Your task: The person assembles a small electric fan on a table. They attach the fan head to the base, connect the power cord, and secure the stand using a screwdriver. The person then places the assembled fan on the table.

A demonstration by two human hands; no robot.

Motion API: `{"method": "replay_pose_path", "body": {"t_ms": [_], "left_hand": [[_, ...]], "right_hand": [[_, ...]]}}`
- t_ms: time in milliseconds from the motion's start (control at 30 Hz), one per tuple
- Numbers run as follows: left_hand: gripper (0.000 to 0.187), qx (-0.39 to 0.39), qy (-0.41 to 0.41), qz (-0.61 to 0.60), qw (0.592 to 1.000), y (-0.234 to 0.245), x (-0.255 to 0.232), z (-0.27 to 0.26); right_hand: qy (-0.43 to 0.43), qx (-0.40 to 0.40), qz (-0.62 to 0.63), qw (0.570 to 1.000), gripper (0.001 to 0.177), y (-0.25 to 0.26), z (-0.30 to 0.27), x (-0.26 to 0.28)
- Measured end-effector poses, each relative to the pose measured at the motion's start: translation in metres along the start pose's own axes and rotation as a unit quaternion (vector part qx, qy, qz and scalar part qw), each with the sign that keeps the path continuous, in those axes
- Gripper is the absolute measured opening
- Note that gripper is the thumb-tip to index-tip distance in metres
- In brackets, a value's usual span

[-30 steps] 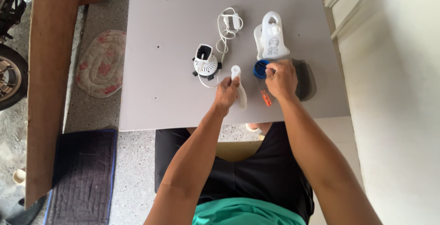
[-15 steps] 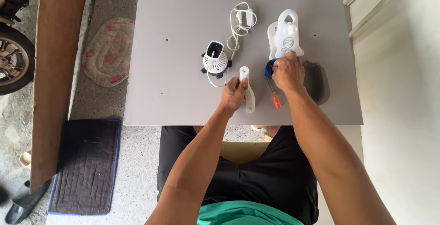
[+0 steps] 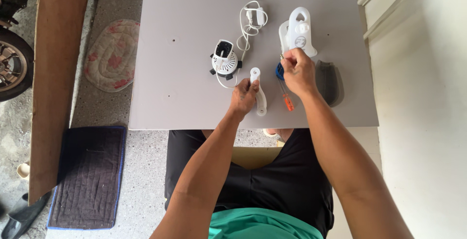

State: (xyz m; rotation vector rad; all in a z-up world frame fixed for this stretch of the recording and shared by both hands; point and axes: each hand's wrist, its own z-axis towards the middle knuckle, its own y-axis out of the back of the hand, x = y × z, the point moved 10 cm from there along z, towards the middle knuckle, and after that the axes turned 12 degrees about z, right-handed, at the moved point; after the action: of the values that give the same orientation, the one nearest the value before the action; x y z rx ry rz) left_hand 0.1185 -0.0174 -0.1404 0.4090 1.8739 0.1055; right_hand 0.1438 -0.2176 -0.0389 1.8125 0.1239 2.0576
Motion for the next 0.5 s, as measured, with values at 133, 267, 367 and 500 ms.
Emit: {"method": "replay_pose_path", "body": {"t_ms": [133,267,367,500], "left_hand": [[0.044,0.013,-0.008,-0.049,0.999,-0.003,0.006,0.004],[0.041,0.044,0.004,-0.107,0.993,-0.009,0.009,0.001],[0.042,0.054,0.026,-0.117,0.991,-0.008,0.013,-0.007],[0.041,0.047,0.030,-0.119,0.991,-0.002,0.011,-0.014]], "right_hand": [[-0.183,0.026,0.284,0.941,0.026,-0.019,-0.017,-0.024],[-0.258,0.047,0.506,0.822,0.018,-0.038,-0.040,-0.035],[-0.292,0.041,0.497,0.816,0.017,-0.047,-0.054,-0.046],[-0.288,0.072,0.322,0.899,0.016,-0.058,-0.064,-0.050]]}}
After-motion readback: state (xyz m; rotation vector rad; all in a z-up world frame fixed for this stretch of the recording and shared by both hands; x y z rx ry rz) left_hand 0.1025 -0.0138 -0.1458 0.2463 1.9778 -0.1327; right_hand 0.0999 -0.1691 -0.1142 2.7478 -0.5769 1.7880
